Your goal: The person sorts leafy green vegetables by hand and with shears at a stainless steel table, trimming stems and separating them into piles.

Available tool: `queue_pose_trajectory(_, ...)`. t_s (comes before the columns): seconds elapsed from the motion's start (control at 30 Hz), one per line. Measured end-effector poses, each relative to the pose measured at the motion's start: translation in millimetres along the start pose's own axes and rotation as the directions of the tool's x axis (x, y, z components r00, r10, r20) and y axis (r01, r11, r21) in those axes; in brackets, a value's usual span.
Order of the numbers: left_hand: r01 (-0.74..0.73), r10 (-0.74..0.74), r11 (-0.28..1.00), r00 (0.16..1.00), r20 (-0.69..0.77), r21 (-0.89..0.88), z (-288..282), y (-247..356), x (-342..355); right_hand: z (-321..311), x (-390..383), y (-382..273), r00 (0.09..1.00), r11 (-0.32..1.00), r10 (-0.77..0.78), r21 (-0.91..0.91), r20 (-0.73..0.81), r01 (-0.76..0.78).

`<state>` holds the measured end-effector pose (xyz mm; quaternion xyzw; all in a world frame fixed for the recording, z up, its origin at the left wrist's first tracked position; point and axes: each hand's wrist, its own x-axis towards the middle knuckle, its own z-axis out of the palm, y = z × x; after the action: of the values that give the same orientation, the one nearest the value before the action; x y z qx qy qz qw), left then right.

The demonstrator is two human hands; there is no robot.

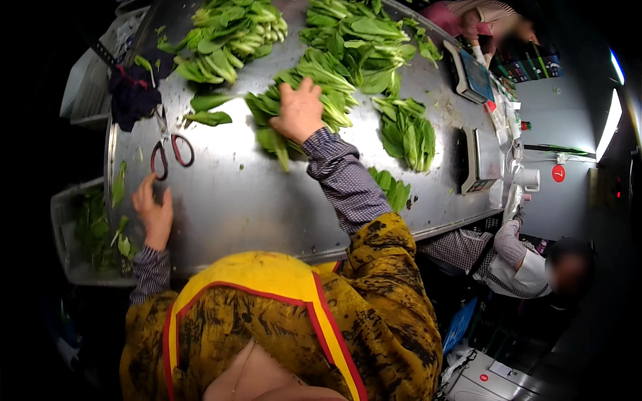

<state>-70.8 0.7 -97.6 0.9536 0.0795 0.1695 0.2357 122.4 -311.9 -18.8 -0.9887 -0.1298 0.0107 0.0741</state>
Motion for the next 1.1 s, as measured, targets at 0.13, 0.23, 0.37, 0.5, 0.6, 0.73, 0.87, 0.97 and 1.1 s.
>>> queue_pose_trajectory(0.13, -0.101, 0.103, 0.992, 0.994, 0.021, -0.077, 13.2, 36.3, 1.7, 5.9, -39.9, -41.2, 0.971, 0.965, -0.183, 0.161, -0.151, 0.207)
queue_pose_trajectory(0.23, -0.140, 0.144, 0.983, 0.989, 0.021, -0.120, 9.2, 42.4, -4.0, -3.6, -66.8, -43.3, 0.891, 0.907, -0.205, 0.264, -0.406, 0.329)
queue_pose_trajectory(0.37, 0.160, -0.102, 0.806, 0.986, 0.133, -0.570, 17.6, 30.2, -18.6, -5.6, -103.3, 7.7, 0.911, 0.879, 0.056, 0.453, -0.409, 0.149)
queue_pose_trajectory(0.5, 0.568, -0.301, 0.445, 0.823, 0.482, -0.693, 12.4, 55.2, -23.3, 12.0, -132.2, 14.8, 0.982, 0.861, 0.154, 0.502, -0.109, -0.080)
queue_pose_trajectory(0.6, 0.646, -0.223, 0.344, 0.761, 0.609, -0.681, 18.0, 68.2, -20.7, 51.8, -136.6, -10.4, 0.992, 0.889, 0.072, 0.444, 0.106, -0.112)
queue_pose_trajectory(0.73, 0.786, -0.033, 0.134, 0.612, 0.790, -0.603, 37.2, 81.1, -22.4, 102.4, -147.2, -39.2, 0.981, 0.941, 0.172, 0.308, -0.086, -0.137)
queue_pose_trajectory(0.87, 0.843, 0.044, -0.043, 0.538, 0.842, -0.537, 44.2, 88.4, -14.6, 101.5, -148.9, -50.6, 0.985, 0.643, 0.168, 0.752, 0.047, -0.146)
queue_pose_trajectory(0.97, 0.834, 0.182, -0.151, 0.552, 0.814, -0.531, 45.2, 97.6, -10.7, 75.6, -162.4, -70.3, 0.969, 0.278, 0.108, 0.929, 0.221, -0.243)
queue_pose_trajectory(1.1, 0.787, 0.205, -0.154, 0.617, 0.760, -0.597, 49.5, 100.2, -7.2, 67.2, -172.1, -78.1, 0.956, 0.120, -0.016, 0.950, 0.292, -0.288)
